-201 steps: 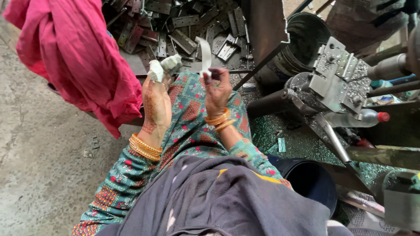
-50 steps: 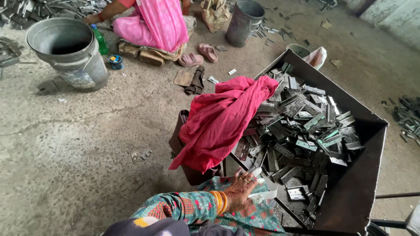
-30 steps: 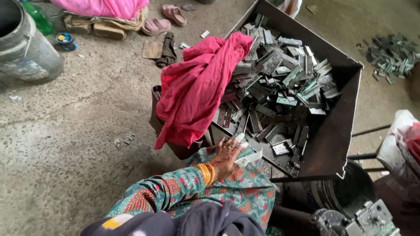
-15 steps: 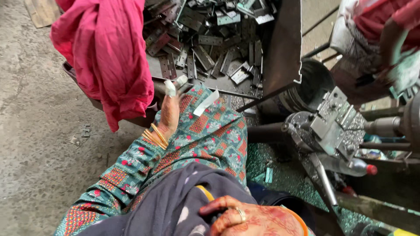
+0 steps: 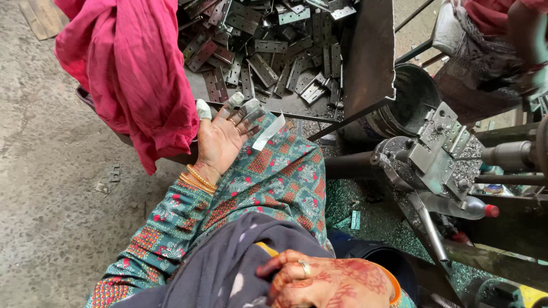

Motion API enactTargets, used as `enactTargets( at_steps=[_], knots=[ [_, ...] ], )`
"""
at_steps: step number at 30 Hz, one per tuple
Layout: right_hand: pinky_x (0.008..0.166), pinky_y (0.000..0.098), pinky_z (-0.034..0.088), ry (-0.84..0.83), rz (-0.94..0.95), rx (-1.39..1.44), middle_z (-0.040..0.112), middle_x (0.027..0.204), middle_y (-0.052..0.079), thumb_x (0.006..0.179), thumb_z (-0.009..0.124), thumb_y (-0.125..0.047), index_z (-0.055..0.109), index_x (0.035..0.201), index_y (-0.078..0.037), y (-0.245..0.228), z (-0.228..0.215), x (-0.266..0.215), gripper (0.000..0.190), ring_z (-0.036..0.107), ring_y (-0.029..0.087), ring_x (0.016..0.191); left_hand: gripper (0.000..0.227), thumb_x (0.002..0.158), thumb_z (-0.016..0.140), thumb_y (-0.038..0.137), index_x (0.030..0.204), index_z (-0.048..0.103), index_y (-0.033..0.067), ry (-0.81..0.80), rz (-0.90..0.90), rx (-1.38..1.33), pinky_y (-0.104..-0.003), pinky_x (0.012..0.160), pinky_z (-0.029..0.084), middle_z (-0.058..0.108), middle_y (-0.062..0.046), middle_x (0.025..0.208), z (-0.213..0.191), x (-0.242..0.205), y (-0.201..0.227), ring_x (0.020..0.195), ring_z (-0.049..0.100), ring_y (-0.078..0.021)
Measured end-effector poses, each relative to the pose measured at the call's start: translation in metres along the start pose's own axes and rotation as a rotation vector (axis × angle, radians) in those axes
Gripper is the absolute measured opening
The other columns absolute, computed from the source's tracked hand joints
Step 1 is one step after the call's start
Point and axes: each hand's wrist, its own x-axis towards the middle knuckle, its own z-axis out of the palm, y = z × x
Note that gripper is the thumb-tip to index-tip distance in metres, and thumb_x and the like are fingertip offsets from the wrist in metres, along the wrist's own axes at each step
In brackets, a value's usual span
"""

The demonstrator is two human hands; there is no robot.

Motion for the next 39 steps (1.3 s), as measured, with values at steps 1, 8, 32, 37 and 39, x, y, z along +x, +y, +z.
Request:
enactTargets(
  at_steps=[1,8,32,37,39],
  knots=[
    [0.117,0.0544,0.039,-0.020,-0.003,0.021,0.052,0.106,0.013,0.122,0.033,-0.029,0.051,0.103,0.000,0.000,-0.003,0.002,0.039,0.057,0.031,0.103,0.084,0.099,0.029,0.073,0.145,0.049,0.0063,0.000,-0.011,0.008,-0.059,0.119,0.040,0.056,-0.021,0.148,0.002,-0.001,0.001,0.137,0.054,-0.0404],
    [0.106,0.0634,0.035,0.017,-0.393,0.297,0.057,0.099,0.020,0.106,0.043,-0.027,0.055,0.083,-0.003,0.033,-0.041,-0.003,0.036,0.056,0.039,0.095,0.086,0.101,0.026,0.074,0.150,0.046,0.0066,-0.126,-0.034,0.154,-0.052,0.123,0.033,0.054,-0.029,0.149,0.014,-0.003,0.006,0.141,0.052,-0.0381],
    [0.118,0.0481,0.036,1.118,0.375,-1.143,0.064,0.125,0.007,0.081,0.081,-0.019,0.070,0.123,-0.010,0.122,-0.060,0.022,0.044,0.055,0.030,0.126,0.106,0.097,0.016,0.080,0.161,0.019,-0.0046,-0.292,0.144,1.341,-0.055,0.125,-0.017,0.066,-0.014,0.143,0.091,-0.049,0.001,0.155,0.036,-0.0263],
    [0.083,0.0456,0.046,0.778,0.681,-1.208,0.066,0.083,0.010,0.070,0.085,-0.029,0.068,0.084,-0.007,0.120,-0.067,0.025,0.032,0.063,0.033,0.086,0.097,0.096,0.020,0.079,0.158,0.030,0.0040,-0.615,0.452,1.976,-0.066,0.122,-0.021,0.055,-0.015,0.158,0.105,-0.049,0.008,0.162,0.030,-0.0345],
    [0.076,0.0435,0.048,0.748,0.712,-1.218,0.063,0.072,0.006,0.070,0.083,-0.025,0.065,0.070,-0.012,0.124,-0.065,0.027,0.022,0.064,0.031,0.077,0.100,0.099,0.025,0.077,0.161,0.022,-0.0011,-0.632,0.531,1.927,-0.061,0.123,-0.020,0.048,-0.019,0.160,0.110,-0.054,-0.003,0.159,0.031,-0.0345]
  ],
)
